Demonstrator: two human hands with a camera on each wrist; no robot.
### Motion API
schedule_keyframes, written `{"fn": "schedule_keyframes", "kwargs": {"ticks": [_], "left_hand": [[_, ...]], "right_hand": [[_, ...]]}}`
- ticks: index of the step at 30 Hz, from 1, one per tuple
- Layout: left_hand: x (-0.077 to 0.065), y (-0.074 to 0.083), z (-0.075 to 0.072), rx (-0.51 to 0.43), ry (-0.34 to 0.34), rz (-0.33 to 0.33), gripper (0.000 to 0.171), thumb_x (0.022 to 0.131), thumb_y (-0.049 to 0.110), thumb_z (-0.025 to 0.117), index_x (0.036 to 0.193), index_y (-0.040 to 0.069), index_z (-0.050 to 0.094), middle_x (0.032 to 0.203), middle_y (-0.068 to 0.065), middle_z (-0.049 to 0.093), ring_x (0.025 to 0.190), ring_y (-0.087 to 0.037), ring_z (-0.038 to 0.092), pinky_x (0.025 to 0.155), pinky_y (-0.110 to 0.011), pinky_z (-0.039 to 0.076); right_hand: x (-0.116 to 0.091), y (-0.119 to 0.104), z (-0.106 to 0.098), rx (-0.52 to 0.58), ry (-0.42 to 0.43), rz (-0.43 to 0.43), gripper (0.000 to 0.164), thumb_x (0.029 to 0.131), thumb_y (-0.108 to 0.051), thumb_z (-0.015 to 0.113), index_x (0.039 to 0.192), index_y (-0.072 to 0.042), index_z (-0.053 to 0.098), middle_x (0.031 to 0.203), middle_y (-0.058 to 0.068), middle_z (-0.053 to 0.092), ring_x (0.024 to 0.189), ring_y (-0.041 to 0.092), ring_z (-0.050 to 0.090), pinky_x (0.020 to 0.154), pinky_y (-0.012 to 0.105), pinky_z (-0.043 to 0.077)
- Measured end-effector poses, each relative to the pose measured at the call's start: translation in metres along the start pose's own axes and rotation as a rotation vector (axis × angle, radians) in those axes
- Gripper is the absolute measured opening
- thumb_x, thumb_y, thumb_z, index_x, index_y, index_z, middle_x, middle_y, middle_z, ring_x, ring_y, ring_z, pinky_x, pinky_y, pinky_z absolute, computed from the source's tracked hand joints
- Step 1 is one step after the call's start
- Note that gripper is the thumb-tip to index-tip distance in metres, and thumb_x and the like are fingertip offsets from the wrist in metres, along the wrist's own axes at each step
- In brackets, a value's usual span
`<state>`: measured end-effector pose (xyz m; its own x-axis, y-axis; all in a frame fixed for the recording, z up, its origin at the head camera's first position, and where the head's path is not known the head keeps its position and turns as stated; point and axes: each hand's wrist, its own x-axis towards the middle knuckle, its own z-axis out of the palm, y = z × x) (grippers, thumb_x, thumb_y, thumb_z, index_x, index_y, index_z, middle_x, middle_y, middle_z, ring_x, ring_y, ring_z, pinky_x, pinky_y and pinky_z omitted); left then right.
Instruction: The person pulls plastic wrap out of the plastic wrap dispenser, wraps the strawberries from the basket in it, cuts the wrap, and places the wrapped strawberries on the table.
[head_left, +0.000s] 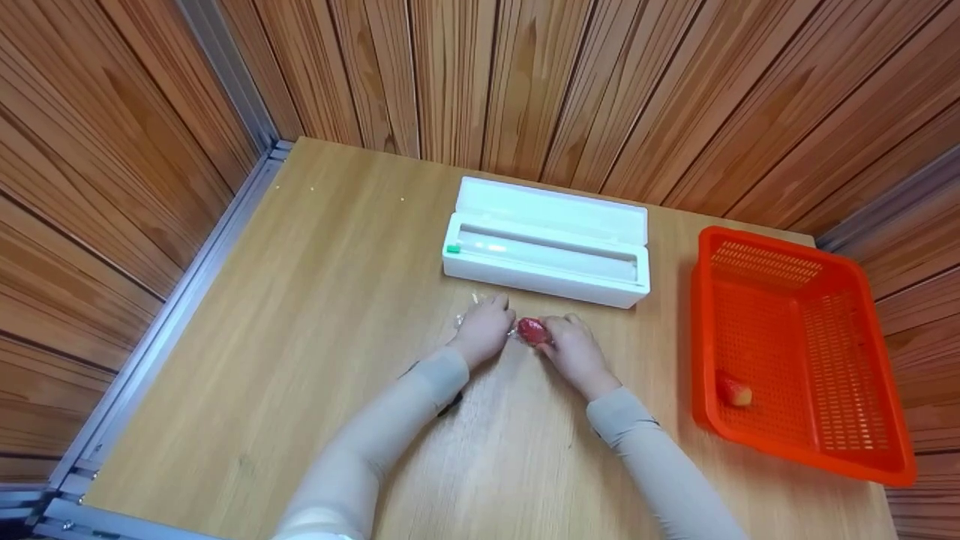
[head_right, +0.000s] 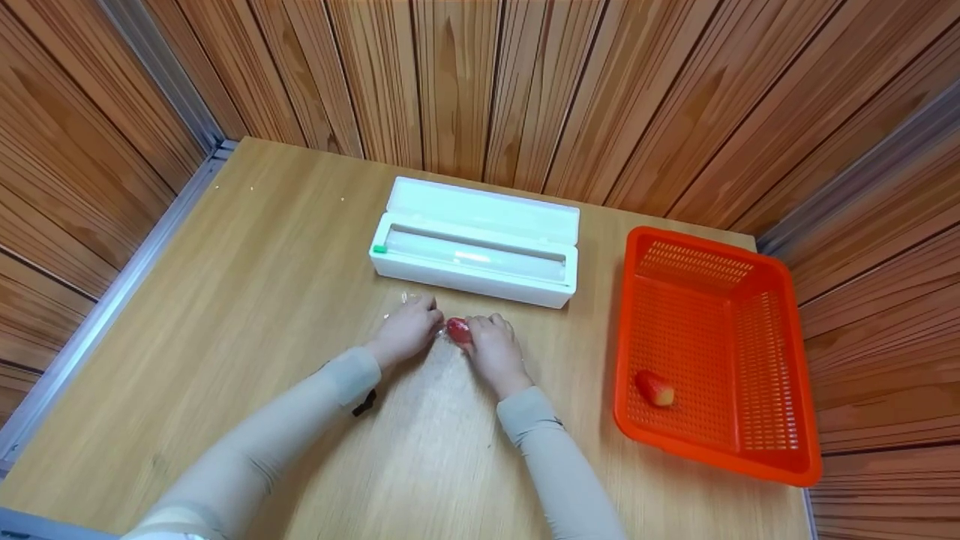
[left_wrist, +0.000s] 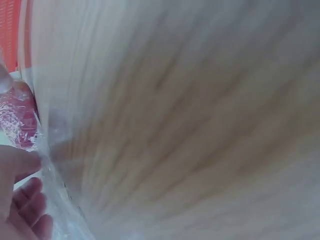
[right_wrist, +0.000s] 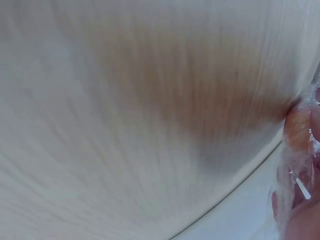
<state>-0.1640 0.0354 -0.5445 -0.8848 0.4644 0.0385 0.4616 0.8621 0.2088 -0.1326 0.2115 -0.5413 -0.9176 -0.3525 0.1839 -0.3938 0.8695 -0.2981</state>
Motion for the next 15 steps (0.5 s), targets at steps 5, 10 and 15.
{"fn": "schedule_keyframes", "kwargs": {"ticks": [5, 10, 15], "left_hand": [[-0.004, 0.000, -0.001, 0.000, -0.032, 0.011, 0.023, 0.087, 0.029, 0.048, 0.098, 0.012, 0.060, 0.102, -0.005, 0.054, 0.094, -0.021, 0.054, 0.087, -0.040, 0.042], [-0.006, -0.002, -0.003, 0.007, 0.011, 0.060, 0.019, 0.088, 0.023, 0.047, 0.097, 0.012, 0.060, 0.096, -0.004, 0.056, 0.085, -0.019, 0.056, 0.080, -0.034, 0.046], [-0.007, 0.000, -0.009, -0.196, 0.017, -0.019, 0.021, 0.091, 0.019, 0.041, 0.099, 0.013, 0.059, 0.100, -0.004, 0.057, 0.090, -0.018, 0.058, 0.081, -0.032, 0.048]], "right_hand": [[-0.002, 0.002, 0.002, -0.035, -0.009, 0.014, 0.043, 0.071, -0.022, 0.071, 0.108, -0.003, 0.057, 0.096, 0.008, 0.057, 0.090, 0.023, 0.050, 0.082, 0.036, 0.042], [-0.005, 0.000, 0.001, 0.033, -0.048, 0.084, 0.038, 0.077, -0.024, 0.066, 0.108, -0.005, 0.057, 0.098, 0.007, 0.056, 0.094, 0.021, 0.050, 0.086, 0.035, 0.042], [-0.008, -0.010, -0.010, 0.192, -0.034, 0.174, 0.039, 0.079, -0.024, 0.063, 0.113, -0.007, 0.054, 0.105, 0.006, 0.057, 0.103, 0.021, 0.049, 0.093, 0.036, 0.040]]}}
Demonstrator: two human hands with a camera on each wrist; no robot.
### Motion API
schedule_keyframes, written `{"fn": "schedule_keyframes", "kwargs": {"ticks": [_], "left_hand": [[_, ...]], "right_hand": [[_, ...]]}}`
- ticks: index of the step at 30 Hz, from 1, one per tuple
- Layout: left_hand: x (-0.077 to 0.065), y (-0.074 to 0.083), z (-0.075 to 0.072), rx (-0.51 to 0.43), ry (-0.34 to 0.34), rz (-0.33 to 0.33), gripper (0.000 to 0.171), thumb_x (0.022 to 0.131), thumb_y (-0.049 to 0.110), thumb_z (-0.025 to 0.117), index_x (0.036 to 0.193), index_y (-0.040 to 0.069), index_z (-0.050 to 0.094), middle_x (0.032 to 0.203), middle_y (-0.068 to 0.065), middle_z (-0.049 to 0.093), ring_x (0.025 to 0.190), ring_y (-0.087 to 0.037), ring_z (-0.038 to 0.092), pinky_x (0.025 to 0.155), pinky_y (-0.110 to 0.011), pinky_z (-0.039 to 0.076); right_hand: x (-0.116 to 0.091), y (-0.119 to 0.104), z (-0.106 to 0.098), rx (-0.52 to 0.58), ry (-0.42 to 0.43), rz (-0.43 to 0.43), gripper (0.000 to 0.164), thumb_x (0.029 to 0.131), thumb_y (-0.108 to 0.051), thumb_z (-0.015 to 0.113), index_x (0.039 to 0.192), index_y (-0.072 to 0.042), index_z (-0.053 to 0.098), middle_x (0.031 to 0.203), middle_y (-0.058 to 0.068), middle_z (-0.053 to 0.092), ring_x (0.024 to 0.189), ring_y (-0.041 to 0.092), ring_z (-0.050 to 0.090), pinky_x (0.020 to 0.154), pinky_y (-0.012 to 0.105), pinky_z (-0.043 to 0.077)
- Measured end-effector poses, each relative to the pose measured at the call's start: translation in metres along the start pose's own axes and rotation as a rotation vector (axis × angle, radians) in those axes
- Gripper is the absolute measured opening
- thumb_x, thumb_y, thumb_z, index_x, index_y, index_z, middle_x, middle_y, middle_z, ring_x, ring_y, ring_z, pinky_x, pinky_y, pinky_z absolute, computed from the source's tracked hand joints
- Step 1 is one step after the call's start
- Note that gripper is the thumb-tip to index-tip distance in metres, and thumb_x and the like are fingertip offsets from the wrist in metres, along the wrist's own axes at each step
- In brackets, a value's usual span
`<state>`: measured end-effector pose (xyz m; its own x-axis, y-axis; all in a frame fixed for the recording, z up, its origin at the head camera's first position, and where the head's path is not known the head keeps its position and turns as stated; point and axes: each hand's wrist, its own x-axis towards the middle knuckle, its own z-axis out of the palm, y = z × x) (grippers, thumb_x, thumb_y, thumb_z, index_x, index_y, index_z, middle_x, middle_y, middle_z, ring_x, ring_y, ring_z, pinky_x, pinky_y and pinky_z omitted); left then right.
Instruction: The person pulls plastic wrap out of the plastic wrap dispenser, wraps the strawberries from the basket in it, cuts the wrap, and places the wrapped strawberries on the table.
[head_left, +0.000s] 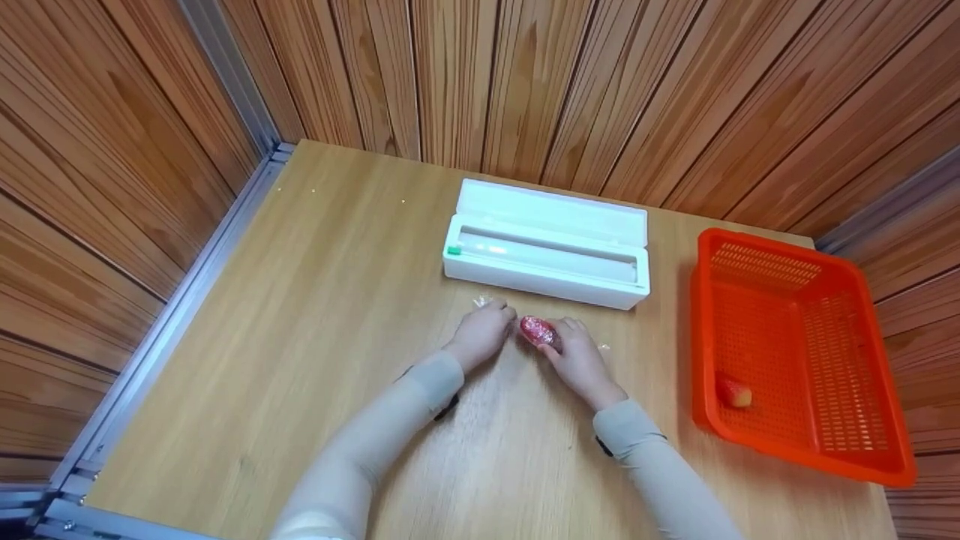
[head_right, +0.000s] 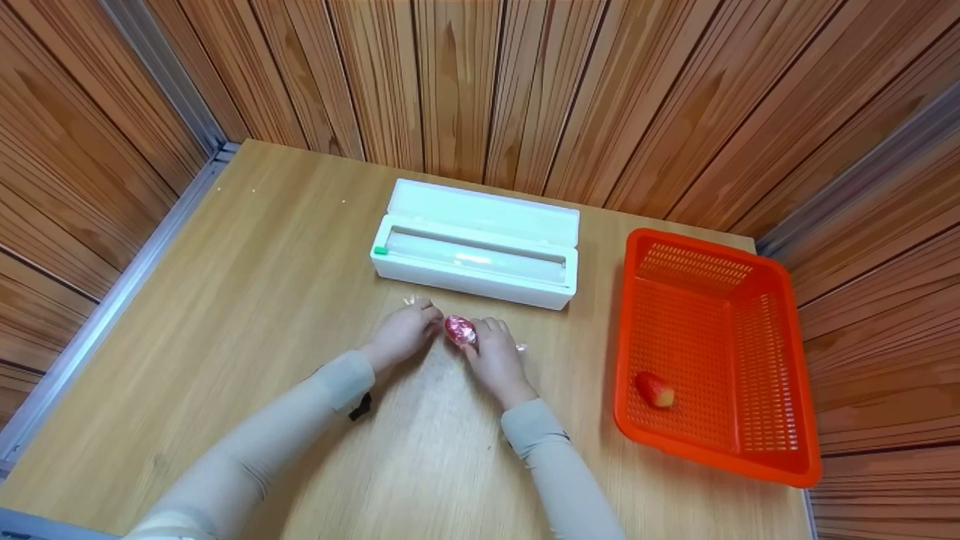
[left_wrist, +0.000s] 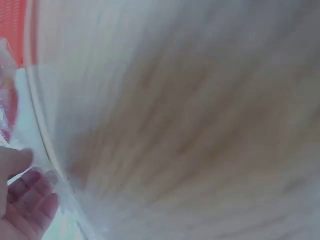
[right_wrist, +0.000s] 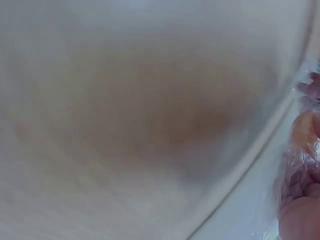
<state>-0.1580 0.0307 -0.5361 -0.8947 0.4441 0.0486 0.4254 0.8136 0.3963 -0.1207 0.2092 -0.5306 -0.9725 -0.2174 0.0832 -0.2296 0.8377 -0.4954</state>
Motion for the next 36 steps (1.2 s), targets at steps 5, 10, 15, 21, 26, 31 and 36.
{"fn": "schedule_keyframes", "kwargs": {"ticks": [5, 10, 15, 21, 26, 31, 36], "left_hand": [[-0.001, 0.009, -0.005, -0.279, 0.068, -0.094, 0.012, 0.087, 0.013, 0.049, 0.094, 0.013, 0.059, 0.096, -0.001, 0.059, 0.091, -0.015, 0.056, 0.084, -0.028, 0.046], [-0.001, 0.021, -0.006, -0.609, 0.138, -0.183, 0.015, 0.081, 0.001, 0.052, 0.093, 0.010, 0.055, 0.095, -0.002, 0.059, 0.091, -0.014, 0.055, 0.084, -0.025, 0.046], [-0.004, 0.030, -0.003, -0.990, 0.127, -0.256, 0.023, 0.079, -0.010, 0.047, 0.095, 0.007, 0.050, 0.097, -0.006, 0.057, 0.085, -0.015, 0.057, 0.074, -0.028, 0.052], [-0.007, 0.035, -0.003, -1.211, 0.111, -0.264, 0.029, 0.079, -0.012, 0.046, 0.102, 0.005, 0.048, 0.101, -0.011, 0.053, 0.084, -0.015, 0.059, 0.071, -0.023, 0.052], [-0.014, 0.036, -0.013, -1.404, 0.047, -0.315, 0.023, 0.087, 0.004, 0.044, 0.109, 0.004, 0.048, 0.107, -0.010, 0.052, 0.091, -0.017, 0.059, 0.086, -0.035, 0.048], [-0.017, 0.037, -0.019, -1.451, 0.050, -0.311, 0.027, 0.087, 0.020, 0.053, 0.107, 0.002, 0.050, 0.101, -0.006, 0.054, 0.091, -0.013, 0.057, 0.087, -0.032, 0.048], [-0.018, 0.043, -0.024, -1.507, 0.120, -0.300, 0.024, 0.085, 0.015, 0.055, 0.104, 0.002, 0.049, 0.098, -0.003, 0.055, 0.091, -0.010, 0.057, 0.085, -0.027, 0.049]], "right_hand": [[-0.005, -0.012, -0.013, 0.123, 0.050, 0.000, 0.040, 0.079, -0.020, 0.063, 0.115, -0.006, 0.053, 0.108, 0.007, 0.055, 0.104, 0.021, 0.048, 0.094, 0.038, 0.040], [-0.008, -0.022, -0.022, 0.196, 0.060, 0.007, 0.040, 0.080, -0.019, 0.061, 0.116, -0.007, 0.052, 0.111, 0.007, 0.054, 0.106, 0.021, 0.048, 0.093, 0.039, 0.041], [-0.011, -0.027, -0.024, 0.239, 0.044, 0.027, 0.041, 0.082, -0.022, 0.059, 0.119, -0.009, 0.050, 0.113, 0.004, 0.051, 0.107, 0.019, 0.047, 0.095, 0.038, 0.041], [-0.014, -0.029, -0.025, 0.298, 0.021, 0.090, 0.045, 0.083, -0.025, 0.057, 0.123, -0.008, 0.044, 0.117, 0.004, 0.048, 0.112, 0.019, 0.045, 0.099, 0.038, 0.037], [-0.015, -0.028, -0.027, 0.260, 0.087, 0.081, 0.043, 0.082, -0.019, 0.060, 0.119, -0.005, 0.044, 0.115, 0.009, 0.051, 0.110, 0.024, 0.048, 0.098, 0.041, 0.037], [-0.017, -0.026, -0.025, 0.139, 0.248, -0.087, 0.040, 0.079, -0.012, 0.063, 0.116, -0.008, 0.050, 0.111, 0.008, 0.058, 0.107, 0.023, 0.050, 0.094, 0.041, 0.038], [-0.021, -0.031, -0.022, 0.217, 0.333, -0.121, 0.046, 0.079, -0.013, 0.063, 0.122, -0.011, 0.047, 0.122, 0.005, 0.051, 0.116, 0.022, 0.044, 0.099, 0.038, 0.037]]}}
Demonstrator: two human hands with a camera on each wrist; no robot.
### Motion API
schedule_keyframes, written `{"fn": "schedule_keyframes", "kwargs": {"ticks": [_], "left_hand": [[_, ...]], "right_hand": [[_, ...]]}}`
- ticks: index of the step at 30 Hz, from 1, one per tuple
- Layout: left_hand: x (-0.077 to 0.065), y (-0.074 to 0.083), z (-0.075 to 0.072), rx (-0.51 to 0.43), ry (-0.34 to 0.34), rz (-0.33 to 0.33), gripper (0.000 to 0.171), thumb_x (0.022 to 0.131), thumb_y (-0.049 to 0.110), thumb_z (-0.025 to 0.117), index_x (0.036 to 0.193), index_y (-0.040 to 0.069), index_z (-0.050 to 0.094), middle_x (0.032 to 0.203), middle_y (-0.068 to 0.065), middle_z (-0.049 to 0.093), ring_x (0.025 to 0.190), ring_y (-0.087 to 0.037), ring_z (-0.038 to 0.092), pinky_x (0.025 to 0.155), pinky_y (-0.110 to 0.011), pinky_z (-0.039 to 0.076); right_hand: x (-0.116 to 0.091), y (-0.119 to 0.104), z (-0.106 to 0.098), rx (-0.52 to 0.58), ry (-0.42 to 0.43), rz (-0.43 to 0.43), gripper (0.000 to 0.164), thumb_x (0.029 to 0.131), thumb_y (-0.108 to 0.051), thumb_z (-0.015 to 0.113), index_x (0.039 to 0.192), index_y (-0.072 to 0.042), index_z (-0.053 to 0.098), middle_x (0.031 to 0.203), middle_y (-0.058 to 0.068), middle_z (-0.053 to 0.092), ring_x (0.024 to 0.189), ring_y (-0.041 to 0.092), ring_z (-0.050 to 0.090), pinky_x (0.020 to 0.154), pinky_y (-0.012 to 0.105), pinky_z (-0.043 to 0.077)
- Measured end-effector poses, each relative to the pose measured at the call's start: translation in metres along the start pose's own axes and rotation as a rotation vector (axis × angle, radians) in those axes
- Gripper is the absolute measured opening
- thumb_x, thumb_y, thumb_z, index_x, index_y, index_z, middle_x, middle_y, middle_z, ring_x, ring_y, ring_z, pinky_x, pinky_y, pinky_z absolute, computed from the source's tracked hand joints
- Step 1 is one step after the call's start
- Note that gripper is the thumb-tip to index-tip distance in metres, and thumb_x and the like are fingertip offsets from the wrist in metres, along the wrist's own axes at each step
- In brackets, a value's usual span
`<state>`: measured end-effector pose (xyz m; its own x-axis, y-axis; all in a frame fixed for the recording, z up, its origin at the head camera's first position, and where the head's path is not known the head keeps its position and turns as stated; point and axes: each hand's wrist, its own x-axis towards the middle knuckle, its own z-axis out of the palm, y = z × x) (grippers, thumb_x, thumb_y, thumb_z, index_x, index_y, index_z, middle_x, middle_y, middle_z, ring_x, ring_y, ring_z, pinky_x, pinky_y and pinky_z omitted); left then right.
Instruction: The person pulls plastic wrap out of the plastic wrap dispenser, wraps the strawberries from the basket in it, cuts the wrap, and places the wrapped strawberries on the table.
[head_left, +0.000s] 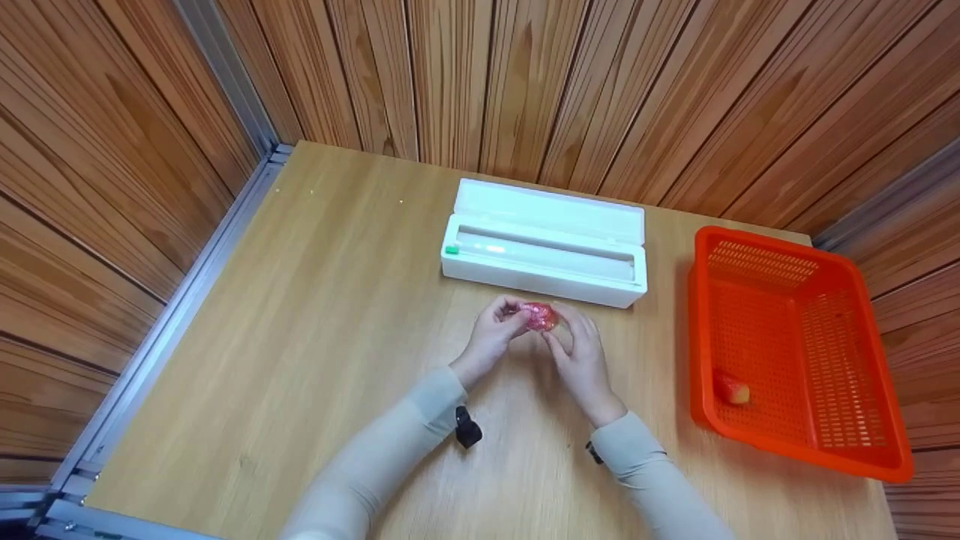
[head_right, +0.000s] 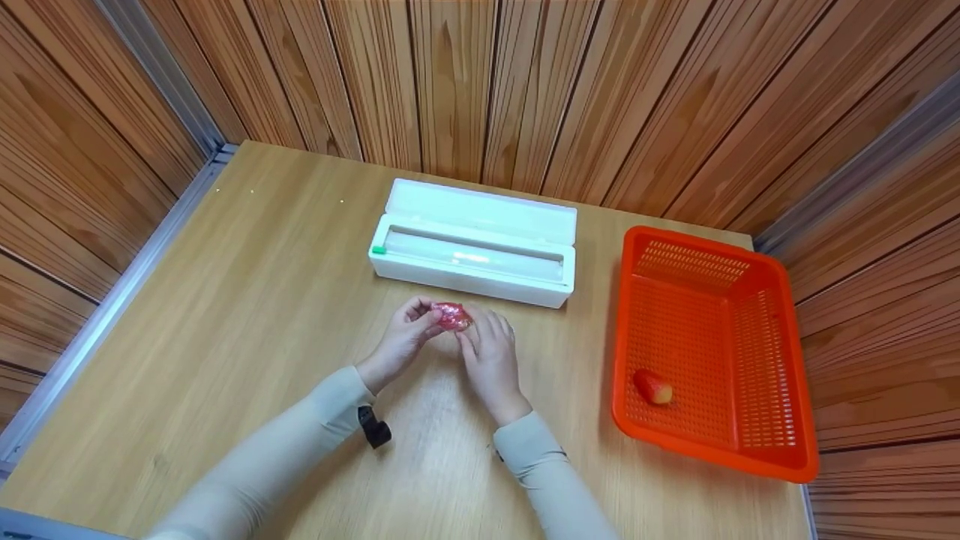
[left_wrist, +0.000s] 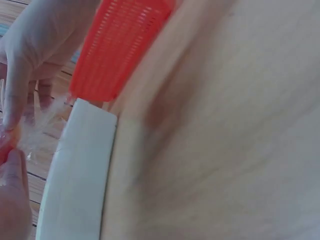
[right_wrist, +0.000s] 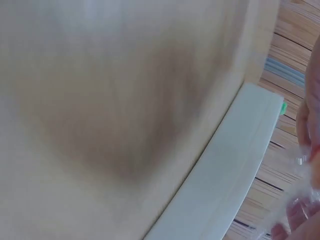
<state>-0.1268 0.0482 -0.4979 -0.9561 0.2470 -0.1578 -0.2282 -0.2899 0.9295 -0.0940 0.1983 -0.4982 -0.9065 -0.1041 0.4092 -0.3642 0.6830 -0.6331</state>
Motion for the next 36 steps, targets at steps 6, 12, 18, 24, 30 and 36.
{"fn": "schedule_keyframes", "kwargs": {"ticks": [6, 12, 18, 24, 30, 36], "left_hand": [[-0.004, 0.008, 0.008, -0.127, 0.021, 0.015, 0.027, 0.086, 0.012, 0.054, 0.108, 0.000, 0.045, 0.103, -0.004, 0.053, 0.097, -0.011, 0.056, 0.087, -0.027, 0.047], [-0.008, 0.011, 0.013, -0.225, 0.046, 0.037, 0.026, 0.086, 0.009, 0.051, 0.109, 0.001, 0.041, 0.100, -0.002, 0.051, 0.097, -0.012, 0.055, 0.087, -0.027, 0.047], [-0.010, 0.006, 0.016, -0.131, 0.090, 0.077, 0.024, 0.085, 0.011, 0.054, 0.105, 0.002, 0.044, 0.093, 0.002, 0.052, 0.089, -0.009, 0.051, 0.085, -0.028, 0.043], [-0.012, 0.000, 0.016, -0.214, 0.058, 0.003, 0.026, 0.085, 0.010, 0.054, 0.105, 0.000, 0.042, 0.097, -0.002, 0.051, 0.093, -0.012, 0.055, 0.090, -0.039, 0.045], [-0.012, -0.003, 0.013, -0.185, 0.034, -0.037, 0.024, 0.083, 0.008, 0.057, 0.100, -0.001, 0.043, 0.096, -0.005, 0.054, 0.091, -0.014, 0.059, 0.086, -0.036, 0.048], [-0.014, -0.002, 0.008, -0.016, 0.005, -0.114, 0.027, 0.079, 0.009, 0.062, 0.097, 0.001, 0.045, 0.100, -0.006, 0.055, 0.094, -0.014, 0.058, 0.085, -0.027, 0.048]], "right_hand": [[-0.002, -0.013, 0.003, 0.335, -0.005, 0.178, 0.050, 0.085, -0.017, 0.054, 0.131, -0.016, 0.034, 0.134, 0.001, 0.037, 0.127, 0.018, 0.034, 0.104, 0.038, 0.031], [-0.003, -0.029, 0.005, 0.730, -0.005, 0.306, 0.049, 0.091, -0.004, 0.037, 0.135, -0.015, 0.019, 0.144, 0.002, 0.022, 0.135, 0.013, 0.018, 0.110, 0.039, 0.017], [0.002, -0.040, 0.005, 1.117, 0.049, 0.383, 0.053, 0.087, 0.007, 0.021, 0.137, -0.010, 0.010, 0.146, 0.005, 0.014, 0.136, 0.017, 0.015, 0.111, 0.038, 0.016], [0.005, -0.042, 0.004, 1.331, 0.107, 0.396, 0.052, 0.086, 0.003, 0.016, 0.137, -0.005, 0.005, 0.145, 0.008, 0.013, 0.134, 0.022, 0.020, 0.111, 0.036, 0.016], [0.004, -0.037, 0.005, 1.364, 0.134, 0.418, 0.046, 0.090, -0.004, 0.014, 0.135, -0.008, 0.006, 0.141, 0.005, 0.020, 0.135, 0.022, 0.019, 0.110, 0.028, 0.019], [0.004, -0.031, 0.002, 1.300, 0.089, 0.502, 0.042, 0.096, -0.017, 0.013, 0.135, -0.004, 0.017, 0.137, 0.004, 0.028, 0.135, 0.022, 0.019, 0.108, 0.022, 0.022]]}}
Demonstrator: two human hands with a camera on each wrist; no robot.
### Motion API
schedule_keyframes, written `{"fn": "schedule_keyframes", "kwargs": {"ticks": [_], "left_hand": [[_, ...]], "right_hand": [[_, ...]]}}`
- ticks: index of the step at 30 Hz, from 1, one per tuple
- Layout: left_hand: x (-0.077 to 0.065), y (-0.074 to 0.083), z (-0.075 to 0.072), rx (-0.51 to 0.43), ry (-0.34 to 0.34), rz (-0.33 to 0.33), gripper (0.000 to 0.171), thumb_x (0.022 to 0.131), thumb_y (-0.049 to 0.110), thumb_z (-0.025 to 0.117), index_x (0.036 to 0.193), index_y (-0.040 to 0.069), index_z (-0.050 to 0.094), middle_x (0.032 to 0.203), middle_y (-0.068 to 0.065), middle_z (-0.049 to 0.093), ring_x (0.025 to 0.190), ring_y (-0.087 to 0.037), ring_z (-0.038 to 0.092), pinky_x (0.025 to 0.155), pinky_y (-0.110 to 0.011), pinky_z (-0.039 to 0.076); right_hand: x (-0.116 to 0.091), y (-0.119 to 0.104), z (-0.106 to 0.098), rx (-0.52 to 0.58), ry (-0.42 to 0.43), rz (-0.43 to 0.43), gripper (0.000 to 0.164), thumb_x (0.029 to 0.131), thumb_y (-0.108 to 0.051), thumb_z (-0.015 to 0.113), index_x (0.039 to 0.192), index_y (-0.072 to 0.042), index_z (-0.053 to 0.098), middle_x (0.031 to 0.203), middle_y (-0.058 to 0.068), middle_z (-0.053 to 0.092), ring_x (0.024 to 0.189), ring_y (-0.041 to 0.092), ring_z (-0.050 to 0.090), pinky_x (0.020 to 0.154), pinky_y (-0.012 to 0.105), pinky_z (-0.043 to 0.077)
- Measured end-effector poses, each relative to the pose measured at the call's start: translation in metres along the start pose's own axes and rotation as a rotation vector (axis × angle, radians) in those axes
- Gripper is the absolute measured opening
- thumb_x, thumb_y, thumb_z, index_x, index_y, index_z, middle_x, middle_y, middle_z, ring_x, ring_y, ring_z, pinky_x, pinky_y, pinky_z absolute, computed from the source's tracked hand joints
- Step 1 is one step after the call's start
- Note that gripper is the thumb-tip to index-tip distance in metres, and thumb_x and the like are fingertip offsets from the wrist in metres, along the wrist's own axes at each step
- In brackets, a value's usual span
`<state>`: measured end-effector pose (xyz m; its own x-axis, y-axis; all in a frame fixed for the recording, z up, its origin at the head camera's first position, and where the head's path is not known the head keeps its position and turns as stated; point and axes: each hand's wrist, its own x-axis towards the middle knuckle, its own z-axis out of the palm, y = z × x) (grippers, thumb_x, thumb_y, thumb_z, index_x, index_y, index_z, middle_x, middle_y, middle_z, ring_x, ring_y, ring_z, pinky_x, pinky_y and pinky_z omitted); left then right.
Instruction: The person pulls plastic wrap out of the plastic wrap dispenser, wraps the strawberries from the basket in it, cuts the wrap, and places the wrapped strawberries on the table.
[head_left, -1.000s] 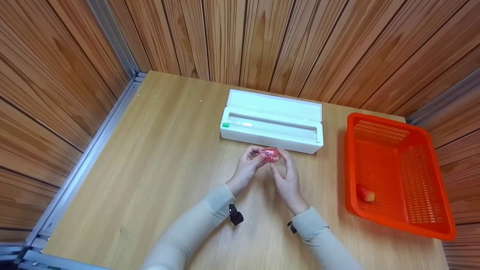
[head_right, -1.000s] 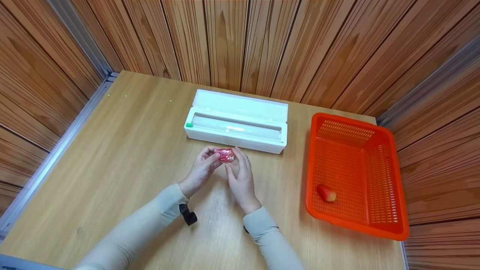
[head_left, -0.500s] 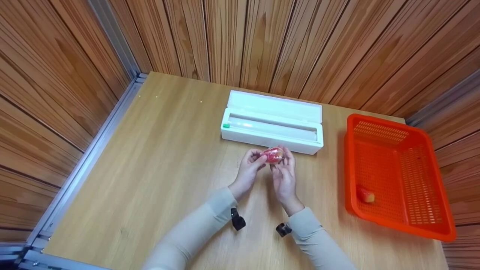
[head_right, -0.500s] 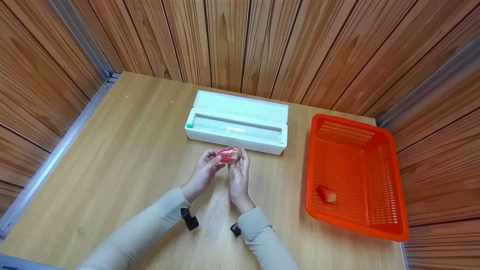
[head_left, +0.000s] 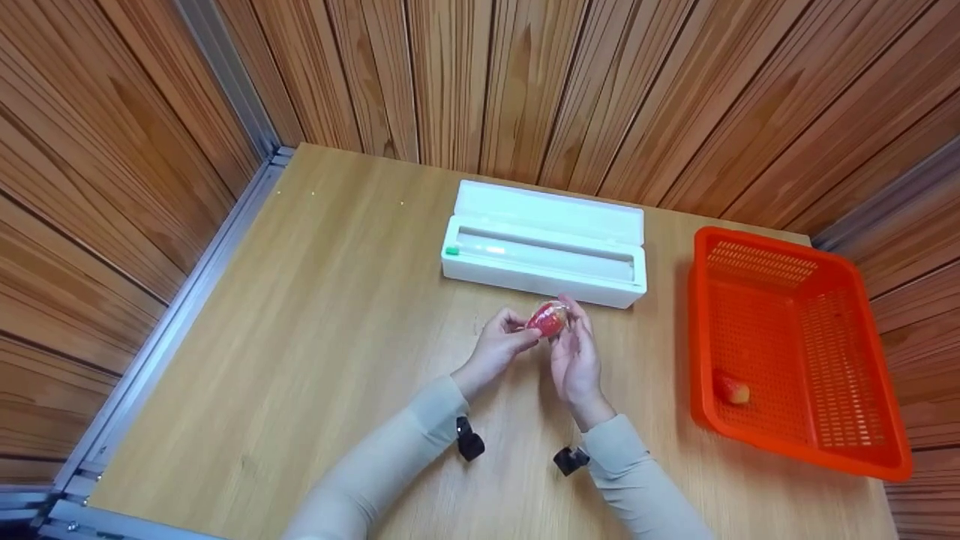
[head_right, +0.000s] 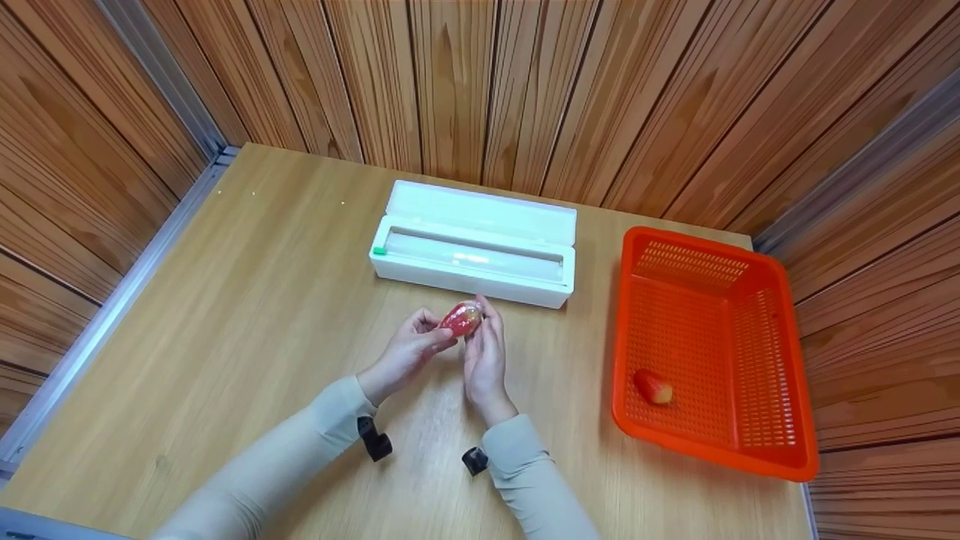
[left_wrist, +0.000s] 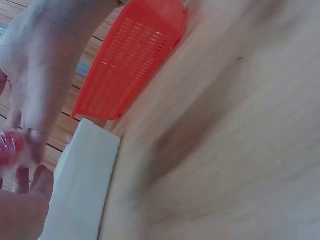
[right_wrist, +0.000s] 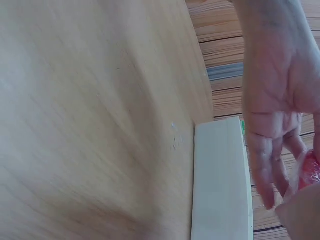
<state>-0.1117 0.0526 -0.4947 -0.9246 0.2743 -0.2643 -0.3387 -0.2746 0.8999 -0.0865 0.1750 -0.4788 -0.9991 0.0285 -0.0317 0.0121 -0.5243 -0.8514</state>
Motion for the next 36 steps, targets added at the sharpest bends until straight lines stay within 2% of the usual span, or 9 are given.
{"fn": "schedule_keyframes", "kwargs": {"ticks": [4, 10, 16, 18, 21, 25, 28, 31, 36], "left_hand": [[-0.002, -0.002, -0.002, 0.102, 0.023, 0.013, 0.024, 0.077, 0.010, 0.064, 0.094, 0.002, 0.049, 0.096, -0.004, 0.057, 0.091, -0.013, 0.056, 0.083, -0.025, 0.048], [0.001, -0.007, -0.007, 0.191, 0.040, 0.030, 0.025, 0.075, 0.013, 0.066, 0.093, 0.004, 0.052, 0.090, -0.002, 0.058, 0.087, -0.011, 0.055, 0.079, -0.023, 0.047], [0.001, -0.008, -0.012, 0.332, -0.027, 0.081, 0.047, 0.079, 0.017, 0.061, 0.122, 0.010, 0.046, 0.113, -0.007, 0.057, 0.102, -0.016, 0.055, 0.085, -0.025, 0.047], [0.000, -0.008, -0.013, 0.404, -0.022, 0.085, 0.047, 0.080, 0.019, 0.060, 0.125, 0.016, 0.047, 0.117, -0.003, 0.057, 0.106, -0.014, 0.054, 0.088, -0.024, 0.046], [-0.001, -0.009, -0.013, 0.492, -0.007, 0.105, 0.042, 0.080, 0.020, 0.060, 0.121, 0.016, 0.052, 0.118, 0.000, 0.057, 0.107, -0.013, 0.054, 0.090, -0.023, 0.045], [-0.004, -0.012, -0.013, 0.547, -0.013, 0.142, 0.042, 0.079, 0.017, 0.061, 0.119, 0.013, 0.052, 0.116, -0.003, 0.059, 0.107, -0.015, 0.055, 0.091, -0.025, 0.045], [-0.005, -0.015, -0.013, 0.584, -0.024, 0.157, 0.042, 0.079, 0.015, 0.061, 0.120, 0.015, 0.052, 0.118, -0.002, 0.057, 0.109, -0.015, 0.054, 0.092, -0.024, 0.044], [-0.006, -0.017, -0.014, 0.620, -0.030, 0.181, 0.042, 0.079, 0.014, 0.061, 0.119, 0.017, 0.052, 0.119, -0.002, 0.056, 0.109, -0.015, 0.054, 0.091, -0.023, 0.044], [-0.009, -0.019, -0.025, 0.635, -0.044, 0.192, 0.043, 0.079, 0.016, 0.061, 0.121, 0.019, 0.051, 0.120, 0.000, 0.056, 0.110, -0.014, 0.053, 0.091, -0.022, 0.044]], "right_hand": [[0.001, -0.001, -0.001, -0.055, -0.012, 0.064, 0.042, 0.097, -0.022, 0.016, 0.136, -0.006, 0.025, 0.139, 0.003, 0.029, 0.133, 0.017, 0.024, 0.106, 0.021, 0.025], [-0.001, -0.003, -0.002, -0.085, -0.030, 0.118, 0.042, 0.097, -0.021, 0.017, 0.137, -0.008, 0.024, 0.142, 0.001, 0.029, 0.130, 0.013, 0.029, 0.103, 0.019, 0.029], [-0.002, -0.004, -0.002, -0.129, -0.056, 0.144, 0.042, 0.097, -0.020, 0.015, 0.137, -0.010, 0.021, 0.142, 0.005, 0.028, 0.132, 0.015, 0.028, 0.105, 0.022, 0.028], [-0.002, -0.002, -0.002, -0.130, -0.058, 0.152, 0.042, 0.097, -0.019, 0.014, 0.137, -0.008, 0.021, 0.143, 0.007, 0.027, 0.132, 0.016, 0.028, 0.105, 0.022, 0.027], [-0.002, 0.002, -0.002, -0.137, -0.056, 0.160, 0.042, 0.097, -0.019, 0.012, 0.135, -0.004, 0.021, 0.142, 0.013, 0.025, 0.130, 0.016, 0.030, 0.103, 0.019, 0.030], [0.003, 0.007, -0.001, -0.127, 0.031, 0.166, 0.039, 0.097, -0.026, 0.019, 0.125, -0.001, 0.033, 0.132, 0.016, 0.038, 0.120, 0.017, 0.043, 0.094, 0.018, 0.040], [0.007, 0.010, -0.001, -0.103, 0.142, 0.182, 0.027, 0.095, -0.027, 0.031, 0.105, -0.003, 0.041, 0.115, 0.009, 0.055, 0.109, 0.016, 0.053, 0.088, 0.021, 0.046], [0.010, 0.011, -0.001, -0.092, 0.206, 0.218, 0.014, 0.094, -0.020, 0.037, 0.093, -0.006, 0.040, 0.102, 0.003, 0.063, 0.101, 0.014, 0.058, 0.085, 0.023, 0.047], [0.012, 0.013, 0.003, -0.038, 0.225, 0.294, 0.007, 0.093, -0.012, 0.038, 0.096, -0.006, 0.040, 0.102, 0.007, 0.063, 0.096, 0.014, 0.060, 0.084, 0.023, 0.048]]}}
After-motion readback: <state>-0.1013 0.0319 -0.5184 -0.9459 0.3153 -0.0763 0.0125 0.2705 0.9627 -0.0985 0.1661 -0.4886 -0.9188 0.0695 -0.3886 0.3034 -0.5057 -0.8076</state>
